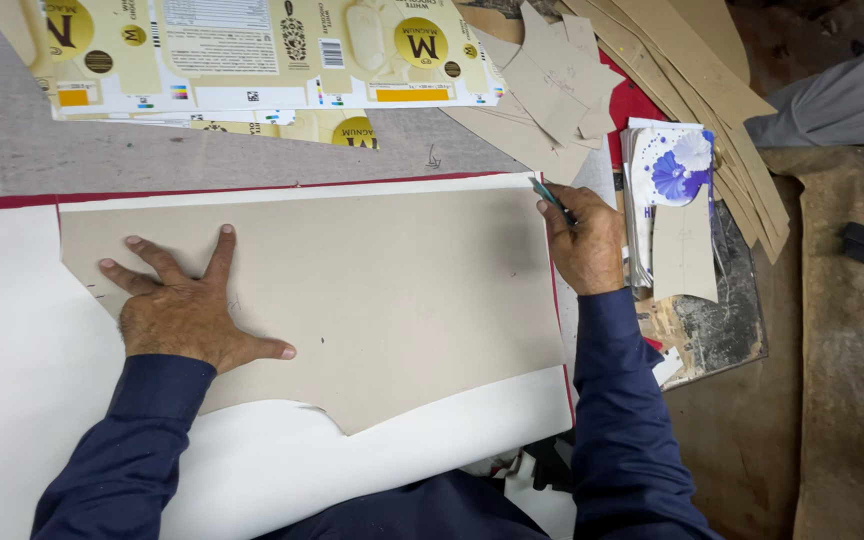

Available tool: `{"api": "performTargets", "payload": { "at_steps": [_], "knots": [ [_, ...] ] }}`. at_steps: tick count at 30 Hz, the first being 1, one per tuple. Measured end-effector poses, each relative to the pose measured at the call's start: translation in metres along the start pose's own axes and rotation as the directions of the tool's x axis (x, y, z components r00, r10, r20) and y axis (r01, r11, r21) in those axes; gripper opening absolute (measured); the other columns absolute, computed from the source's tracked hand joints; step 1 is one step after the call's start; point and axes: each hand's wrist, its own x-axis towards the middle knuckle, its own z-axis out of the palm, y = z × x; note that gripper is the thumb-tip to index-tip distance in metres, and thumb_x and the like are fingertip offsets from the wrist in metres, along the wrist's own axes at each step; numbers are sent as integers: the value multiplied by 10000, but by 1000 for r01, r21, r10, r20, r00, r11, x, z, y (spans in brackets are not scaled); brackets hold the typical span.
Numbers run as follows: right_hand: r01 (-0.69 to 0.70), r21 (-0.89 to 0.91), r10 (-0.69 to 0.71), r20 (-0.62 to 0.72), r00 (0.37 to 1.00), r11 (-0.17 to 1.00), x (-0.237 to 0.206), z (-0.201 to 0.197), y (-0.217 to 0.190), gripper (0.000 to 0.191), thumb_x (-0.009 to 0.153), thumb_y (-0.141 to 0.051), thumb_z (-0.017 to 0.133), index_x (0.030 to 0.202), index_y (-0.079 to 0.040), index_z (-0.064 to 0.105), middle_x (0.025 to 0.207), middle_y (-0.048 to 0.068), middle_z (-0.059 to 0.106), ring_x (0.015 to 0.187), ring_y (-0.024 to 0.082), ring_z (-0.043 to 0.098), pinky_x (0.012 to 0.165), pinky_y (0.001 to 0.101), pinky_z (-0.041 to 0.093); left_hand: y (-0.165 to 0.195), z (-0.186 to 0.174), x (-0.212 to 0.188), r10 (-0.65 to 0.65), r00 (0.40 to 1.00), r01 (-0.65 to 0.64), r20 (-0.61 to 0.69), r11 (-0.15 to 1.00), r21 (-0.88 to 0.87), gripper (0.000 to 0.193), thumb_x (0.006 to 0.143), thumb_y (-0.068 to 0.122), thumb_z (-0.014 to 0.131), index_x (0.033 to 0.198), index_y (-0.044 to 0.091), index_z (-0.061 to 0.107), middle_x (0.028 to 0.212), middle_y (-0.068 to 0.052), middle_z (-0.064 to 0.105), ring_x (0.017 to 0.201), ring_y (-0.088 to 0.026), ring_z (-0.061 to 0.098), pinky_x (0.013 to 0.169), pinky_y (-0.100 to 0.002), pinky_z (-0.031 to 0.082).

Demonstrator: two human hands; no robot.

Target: The person unfolds a large white fabric with a red underside, places a cardboard pattern on it, and traces the outline with a pen. They then cut along the traced lines using a pen-like tool, remove the pattern, and repeat the process with a second pattern to cut additional fabric pieces.

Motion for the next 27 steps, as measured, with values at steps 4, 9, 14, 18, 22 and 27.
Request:
{"api": "performTargets", "payload": {
  "at_steps": [4,9,14,18,22,27],
  "knots": [
    [-106,-67,115,139,984,992,-41,-31,0,253,898,-69,770,1147,-27,753,1129,153,734,822,282,686,705,381,576,1,-1,0,-25,999,28,46,998,-63,1680,244,926,828,1592,409,-31,1577,-424,-89,1357,-734,-60,871,-763,519],
    [-202,19,186,323,928,979,-117,-30,22,330,860,-86,742,1189,-105,740,1411,140,629,1193,299,666,940,367,597,3,-5,-3,-30,999,31,31,998,-48,1686,233,913,845,1596,423,-17,1586,-404,-85,1375,-714,-62,921,-764,483],
    [-260,120,215,299,930,958,-138,-29,45,416,846,-111,758,1256,-163,707,1447,107,595,1253,275,633,1004,373,563,12,-8,-8,-50,997,52,63,998,-22,1663,257,923,848,1586,417,-15,1582,-390,-105,1372,-702,-76,902,-766,489],
    [-242,37,225,251,941,970,-139,-29,47,454,840,-145,774,1285,-183,693,1422,41,629,1222,235,660,1001,342,564,17,-10,-10,-69,994,72,87,997,-40,1645,276,900,854,1594,419,-5,1603,-391,-107,1387,-697,-63,882,-772,515],
    [-191,-11,189,193,963,982,-142,-27,43,464,845,-150,771,1300,-192,691,1414,21,628,1216,235,663,992,331,563,17,-13,-13,-85,992,89,91,995,-47,1649,281,881,871,1587,429,-28,1604,-377,-115,1395,-689,-79,896,-758,518],
    [-195,-13,194,186,963,981,-144,-23,40,467,841,-146,771,1298,-198,689,1416,18,628,1202,238,667,977,331,566,13,-14,-17,-69,995,71,69,997,-27,1669,278,906,863,1598,427,-40,1616,-364,-87,1404,-683,-65,985,-742,456]
  ]
}}
